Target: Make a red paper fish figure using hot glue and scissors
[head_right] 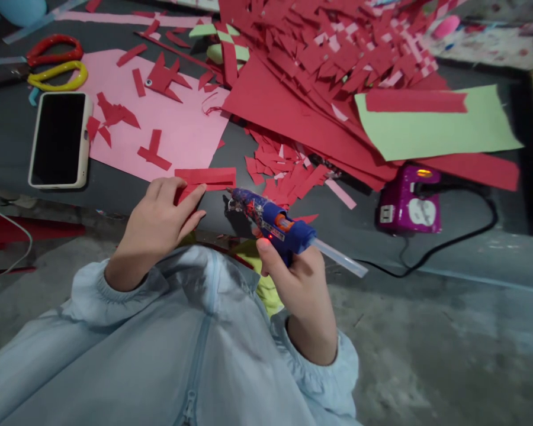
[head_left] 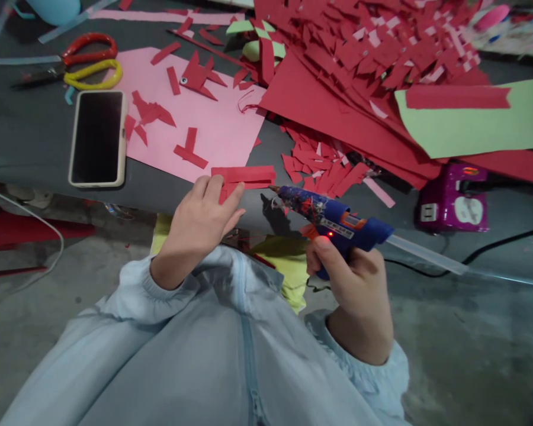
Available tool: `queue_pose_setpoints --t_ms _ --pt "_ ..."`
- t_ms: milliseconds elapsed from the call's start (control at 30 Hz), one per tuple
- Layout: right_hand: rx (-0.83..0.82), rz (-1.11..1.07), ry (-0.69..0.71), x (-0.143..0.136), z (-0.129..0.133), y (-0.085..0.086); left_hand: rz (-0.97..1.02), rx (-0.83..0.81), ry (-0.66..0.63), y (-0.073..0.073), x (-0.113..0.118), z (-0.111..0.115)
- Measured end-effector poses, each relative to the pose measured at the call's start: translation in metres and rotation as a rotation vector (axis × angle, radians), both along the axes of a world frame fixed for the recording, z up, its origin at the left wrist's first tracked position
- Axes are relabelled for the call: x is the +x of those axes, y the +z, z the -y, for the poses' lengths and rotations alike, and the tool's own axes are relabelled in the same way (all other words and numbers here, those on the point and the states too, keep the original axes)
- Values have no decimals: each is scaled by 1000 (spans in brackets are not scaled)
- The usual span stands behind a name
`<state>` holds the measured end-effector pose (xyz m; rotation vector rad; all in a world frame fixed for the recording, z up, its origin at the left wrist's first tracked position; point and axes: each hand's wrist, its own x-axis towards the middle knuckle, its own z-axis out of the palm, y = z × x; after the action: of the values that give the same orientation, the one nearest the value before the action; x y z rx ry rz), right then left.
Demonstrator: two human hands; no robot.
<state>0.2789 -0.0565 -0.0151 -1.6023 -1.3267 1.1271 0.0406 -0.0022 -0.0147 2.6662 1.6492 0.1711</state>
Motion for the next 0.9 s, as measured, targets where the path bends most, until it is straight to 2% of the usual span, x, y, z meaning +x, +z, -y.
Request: queue_pose_setpoints --t_ms 500,767,900 --pt "7 50 30 -4 -9 8 -41 129 -9 -4 -3 4" --pt "41 80 120 -19 -20 15 14 186 -9 -5 -4 4" --pt "42 95 165 -28 -28 13 43 156 -1 -7 -4 4"
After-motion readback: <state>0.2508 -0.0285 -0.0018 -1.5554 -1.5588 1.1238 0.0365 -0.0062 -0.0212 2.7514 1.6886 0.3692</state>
